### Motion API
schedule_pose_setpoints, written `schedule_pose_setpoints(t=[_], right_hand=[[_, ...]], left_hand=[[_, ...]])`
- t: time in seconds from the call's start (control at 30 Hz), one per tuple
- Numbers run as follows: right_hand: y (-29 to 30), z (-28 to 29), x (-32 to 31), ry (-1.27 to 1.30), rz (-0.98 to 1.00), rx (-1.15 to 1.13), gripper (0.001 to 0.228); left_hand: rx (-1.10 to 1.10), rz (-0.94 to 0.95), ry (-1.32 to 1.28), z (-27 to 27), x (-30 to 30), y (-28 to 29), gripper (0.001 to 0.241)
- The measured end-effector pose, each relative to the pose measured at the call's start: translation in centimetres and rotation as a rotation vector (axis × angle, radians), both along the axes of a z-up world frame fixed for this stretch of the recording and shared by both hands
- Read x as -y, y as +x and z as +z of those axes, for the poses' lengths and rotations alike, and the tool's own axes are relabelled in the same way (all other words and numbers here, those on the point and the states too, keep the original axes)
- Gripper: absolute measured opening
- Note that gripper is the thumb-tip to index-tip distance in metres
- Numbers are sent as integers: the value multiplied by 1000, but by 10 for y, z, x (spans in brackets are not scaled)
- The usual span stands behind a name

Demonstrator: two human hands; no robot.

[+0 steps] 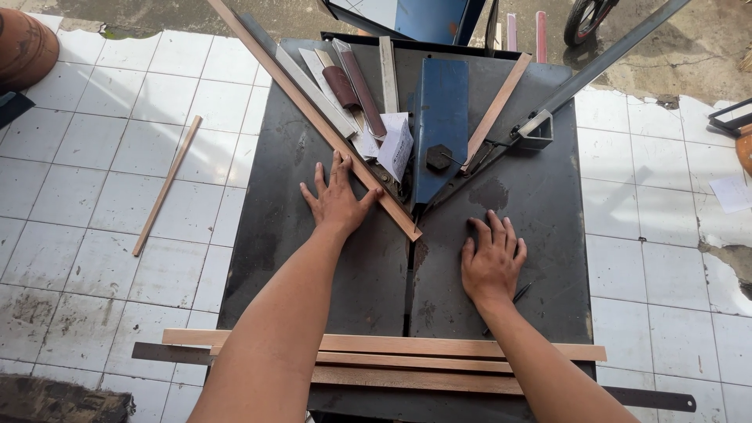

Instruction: Measuring wood strips with a ruler and pencil, then cutting them to size using a manual miter guillotine.

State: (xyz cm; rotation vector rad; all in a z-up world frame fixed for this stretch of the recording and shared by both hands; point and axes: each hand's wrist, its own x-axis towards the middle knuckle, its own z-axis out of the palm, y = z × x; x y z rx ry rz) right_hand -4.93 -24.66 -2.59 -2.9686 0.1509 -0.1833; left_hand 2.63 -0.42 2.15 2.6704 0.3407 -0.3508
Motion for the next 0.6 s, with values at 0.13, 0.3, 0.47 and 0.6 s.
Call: schedule_pose_setpoints(t=[0.13, 0.3, 0.47, 0.6], right_hand=[[2, 2, 0, 9, 1, -6, 30], [4, 0, 1, 13, 9, -3, 30], [6, 0, 2, 12, 10, -8, 29], [9, -3, 4, 6, 15, -3, 29]], left_hand=[[-2, 4, 2, 2, 1, 1, 71], [-1, 0, 13, 2, 1, 3, 71], [1, 1, 11, 0, 1, 6, 71], [12, 2, 3, 0, 1, 8, 70]])
